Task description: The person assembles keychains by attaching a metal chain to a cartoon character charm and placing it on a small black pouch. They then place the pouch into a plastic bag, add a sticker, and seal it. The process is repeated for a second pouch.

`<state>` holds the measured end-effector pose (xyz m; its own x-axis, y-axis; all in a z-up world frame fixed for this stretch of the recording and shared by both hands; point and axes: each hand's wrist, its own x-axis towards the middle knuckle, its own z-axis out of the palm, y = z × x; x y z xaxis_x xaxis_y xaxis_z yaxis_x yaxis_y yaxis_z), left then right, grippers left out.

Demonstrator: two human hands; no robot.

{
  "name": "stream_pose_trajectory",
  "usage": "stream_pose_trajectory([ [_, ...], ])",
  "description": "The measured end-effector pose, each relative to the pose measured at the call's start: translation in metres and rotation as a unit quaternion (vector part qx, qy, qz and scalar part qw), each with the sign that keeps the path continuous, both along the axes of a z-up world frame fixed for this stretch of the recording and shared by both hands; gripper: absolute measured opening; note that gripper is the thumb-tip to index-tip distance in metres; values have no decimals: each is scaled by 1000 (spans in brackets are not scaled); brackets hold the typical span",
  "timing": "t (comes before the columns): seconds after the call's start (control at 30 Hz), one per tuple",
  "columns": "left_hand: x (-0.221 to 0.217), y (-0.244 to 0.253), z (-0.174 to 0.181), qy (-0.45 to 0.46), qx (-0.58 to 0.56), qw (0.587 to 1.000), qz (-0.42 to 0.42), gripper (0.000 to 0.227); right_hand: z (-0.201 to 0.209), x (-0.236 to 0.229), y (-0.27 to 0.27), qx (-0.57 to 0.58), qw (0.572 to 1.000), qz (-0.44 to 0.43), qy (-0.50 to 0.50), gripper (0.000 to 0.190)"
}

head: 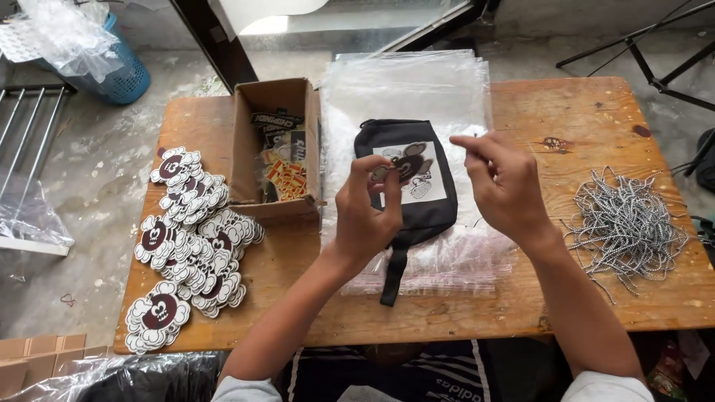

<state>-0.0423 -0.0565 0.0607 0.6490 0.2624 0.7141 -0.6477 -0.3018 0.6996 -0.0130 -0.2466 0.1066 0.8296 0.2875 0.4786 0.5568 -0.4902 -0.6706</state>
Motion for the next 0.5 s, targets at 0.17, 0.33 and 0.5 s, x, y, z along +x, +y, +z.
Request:
stream_pose_trajectory([
  [0.17, 8, 11, -15, 32, 93, 995, -6, 22, -33, 13, 15, 106, 993, 4, -56, 28],
  [0.33, 2, 20, -21, -8, 196, 981, 9, 29, -43, -9, 26, 131, 991, 17, -13, 26],
  [0.5, -1, 21, -38, -17, 226, 973, 48, 32, -51, -24, 36, 113, 993, -21, -15, 9],
])
